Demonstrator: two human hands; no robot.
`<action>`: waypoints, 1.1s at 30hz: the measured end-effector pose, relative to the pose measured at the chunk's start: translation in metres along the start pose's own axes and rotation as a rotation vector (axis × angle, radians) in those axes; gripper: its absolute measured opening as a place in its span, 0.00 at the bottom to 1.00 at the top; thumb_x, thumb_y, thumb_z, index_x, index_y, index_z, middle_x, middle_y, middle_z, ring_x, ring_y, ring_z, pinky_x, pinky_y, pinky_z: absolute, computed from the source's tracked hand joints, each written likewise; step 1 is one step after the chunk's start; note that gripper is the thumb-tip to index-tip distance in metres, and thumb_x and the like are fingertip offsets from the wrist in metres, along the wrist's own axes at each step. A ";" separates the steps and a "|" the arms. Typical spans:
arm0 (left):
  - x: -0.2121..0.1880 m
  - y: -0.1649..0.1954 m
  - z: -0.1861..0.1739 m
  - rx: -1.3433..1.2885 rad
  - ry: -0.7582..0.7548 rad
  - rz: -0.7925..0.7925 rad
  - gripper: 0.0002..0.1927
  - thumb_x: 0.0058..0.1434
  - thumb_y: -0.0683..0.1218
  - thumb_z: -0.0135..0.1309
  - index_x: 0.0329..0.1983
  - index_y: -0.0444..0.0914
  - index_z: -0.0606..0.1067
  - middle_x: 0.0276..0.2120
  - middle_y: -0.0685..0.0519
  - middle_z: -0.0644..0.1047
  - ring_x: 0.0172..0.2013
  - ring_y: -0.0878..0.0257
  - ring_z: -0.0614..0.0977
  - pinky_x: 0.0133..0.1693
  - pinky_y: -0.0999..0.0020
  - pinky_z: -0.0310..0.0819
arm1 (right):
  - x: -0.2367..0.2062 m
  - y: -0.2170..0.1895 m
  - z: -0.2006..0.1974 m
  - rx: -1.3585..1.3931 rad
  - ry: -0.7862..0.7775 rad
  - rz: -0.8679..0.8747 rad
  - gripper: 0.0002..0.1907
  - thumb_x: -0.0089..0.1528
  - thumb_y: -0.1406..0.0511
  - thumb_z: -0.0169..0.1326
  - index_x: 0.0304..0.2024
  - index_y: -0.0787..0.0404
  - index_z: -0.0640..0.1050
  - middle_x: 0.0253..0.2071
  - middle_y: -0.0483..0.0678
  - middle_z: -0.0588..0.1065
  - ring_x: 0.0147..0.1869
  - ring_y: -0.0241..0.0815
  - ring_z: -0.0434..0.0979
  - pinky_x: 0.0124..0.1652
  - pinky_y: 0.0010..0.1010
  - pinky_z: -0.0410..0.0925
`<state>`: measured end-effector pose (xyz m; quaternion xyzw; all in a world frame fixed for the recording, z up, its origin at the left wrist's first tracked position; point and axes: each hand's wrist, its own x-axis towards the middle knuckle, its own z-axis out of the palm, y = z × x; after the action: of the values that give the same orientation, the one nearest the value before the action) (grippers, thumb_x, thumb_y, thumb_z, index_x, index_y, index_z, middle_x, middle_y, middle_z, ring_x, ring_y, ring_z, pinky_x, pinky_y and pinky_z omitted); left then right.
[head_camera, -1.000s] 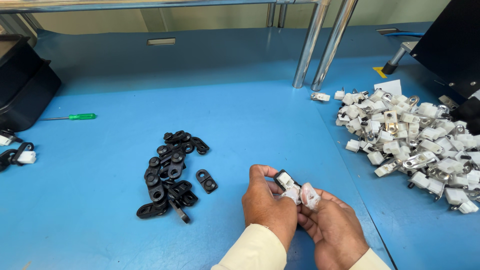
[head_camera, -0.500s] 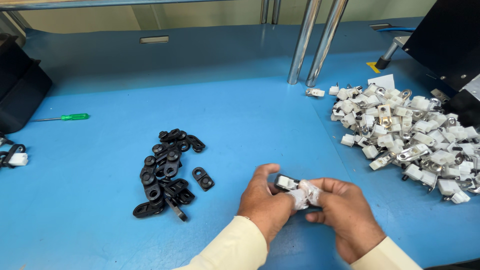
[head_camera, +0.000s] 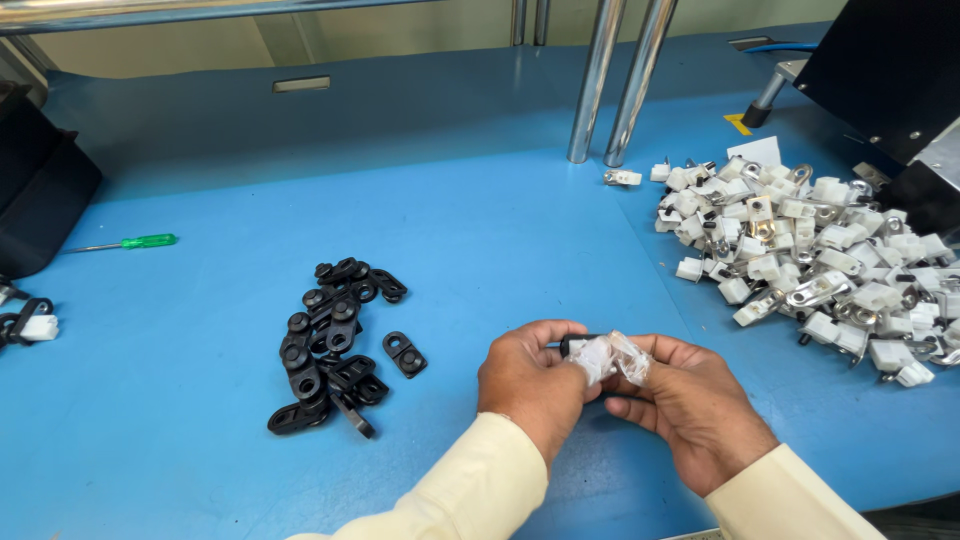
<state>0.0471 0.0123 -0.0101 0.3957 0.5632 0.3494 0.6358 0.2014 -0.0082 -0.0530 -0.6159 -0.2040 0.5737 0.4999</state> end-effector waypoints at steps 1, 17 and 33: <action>-0.002 0.000 0.001 0.040 0.022 0.035 0.17 0.56 0.34 0.56 0.48 0.36 0.81 0.34 0.47 0.85 0.33 0.63 0.85 0.36 0.70 0.80 | 0.000 0.000 0.000 -0.001 0.005 -0.017 0.09 0.62 0.70 0.56 0.44 0.69 0.80 0.38 0.53 0.81 0.38 0.41 0.79 0.40 0.31 0.74; -0.017 0.017 0.011 -0.171 0.018 -0.185 0.14 0.62 0.41 0.57 0.50 0.37 0.81 0.37 0.50 0.85 0.35 0.67 0.86 0.39 0.73 0.82 | -0.024 -0.010 0.007 0.171 0.099 -0.084 0.22 0.66 0.54 0.47 0.43 0.68 0.77 0.35 0.53 0.79 0.38 0.44 0.79 0.43 0.37 0.74; -0.020 0.015 0.015 -0.063 0.092 -0.086 0.15 0.57 0.38 0.61 0.49 0.41 0.81 0.36 0.52 0.86 0.32 0.69 0.82 0.35 0.73 0.76 | -0.021 -0.002 0.020 0.342 0.193 0.007 0.12 0.67 0.64 0.49 0.46 0.67 0.76 0.42 0.50 0.78 0.46 0.43 0.78 0.53 0.38 0.73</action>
<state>0.0592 -0.0003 0.0129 0.3344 0.5969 0.3570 0.6359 0.1780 -0.0171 -0.0374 -0.5750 -0.0525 0.5400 0.6124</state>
